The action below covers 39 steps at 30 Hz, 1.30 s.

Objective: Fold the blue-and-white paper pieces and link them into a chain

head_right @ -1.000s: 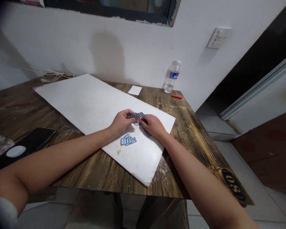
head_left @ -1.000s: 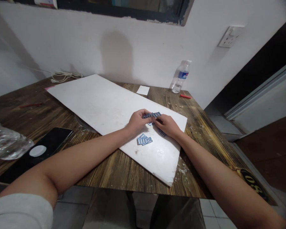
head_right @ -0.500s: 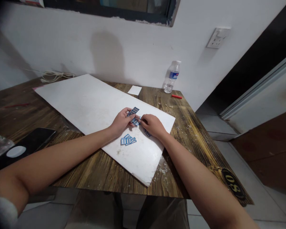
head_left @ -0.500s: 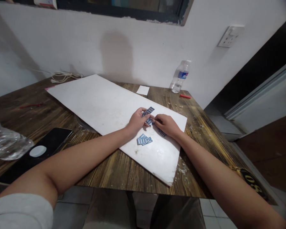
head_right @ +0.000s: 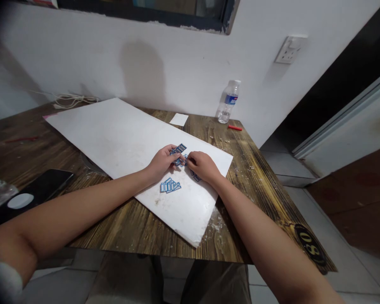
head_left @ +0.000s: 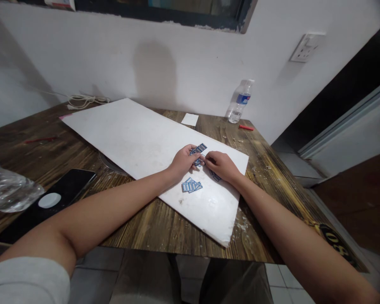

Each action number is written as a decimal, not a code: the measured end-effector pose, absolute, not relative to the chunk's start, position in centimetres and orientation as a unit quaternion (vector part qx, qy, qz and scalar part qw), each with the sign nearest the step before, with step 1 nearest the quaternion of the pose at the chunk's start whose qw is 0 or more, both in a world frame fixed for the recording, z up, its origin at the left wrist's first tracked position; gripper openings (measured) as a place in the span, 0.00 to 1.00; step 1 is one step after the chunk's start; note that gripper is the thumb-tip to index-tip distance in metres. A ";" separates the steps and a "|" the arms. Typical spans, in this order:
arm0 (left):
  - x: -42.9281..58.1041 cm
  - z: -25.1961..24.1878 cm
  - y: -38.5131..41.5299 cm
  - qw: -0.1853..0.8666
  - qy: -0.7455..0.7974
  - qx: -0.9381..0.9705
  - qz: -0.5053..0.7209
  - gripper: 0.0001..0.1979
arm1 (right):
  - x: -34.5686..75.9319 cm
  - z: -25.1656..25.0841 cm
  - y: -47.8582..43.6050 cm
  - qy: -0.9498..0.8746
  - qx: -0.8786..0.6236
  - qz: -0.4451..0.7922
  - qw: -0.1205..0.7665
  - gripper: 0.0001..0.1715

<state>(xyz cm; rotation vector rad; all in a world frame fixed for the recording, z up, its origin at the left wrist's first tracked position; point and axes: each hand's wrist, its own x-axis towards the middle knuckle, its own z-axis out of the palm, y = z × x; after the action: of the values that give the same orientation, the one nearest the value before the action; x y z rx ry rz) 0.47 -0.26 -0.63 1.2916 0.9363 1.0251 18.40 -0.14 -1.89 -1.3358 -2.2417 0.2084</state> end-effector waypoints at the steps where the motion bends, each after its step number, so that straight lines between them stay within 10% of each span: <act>1: 0.5 -0.7 -0.3 0.583 0.400 0.552 0.442 0.03 | 18.4 -1.9 -0.1 -0.827 -0.494 0.077 0.258 0.09; 39: 0.6 -0.5 -0.4 0.582 0.409 0.542 0.447 0.07 | 18.5 -2.0 -0.1 -0.828 -0.488 0.077 0.265 0.09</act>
<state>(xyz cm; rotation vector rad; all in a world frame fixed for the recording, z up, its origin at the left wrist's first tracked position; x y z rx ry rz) 0.62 -0.39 -0.49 1.2658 0.9542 1.0449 18.46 -0.11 -2.04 -1.3193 -2.2364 0.2081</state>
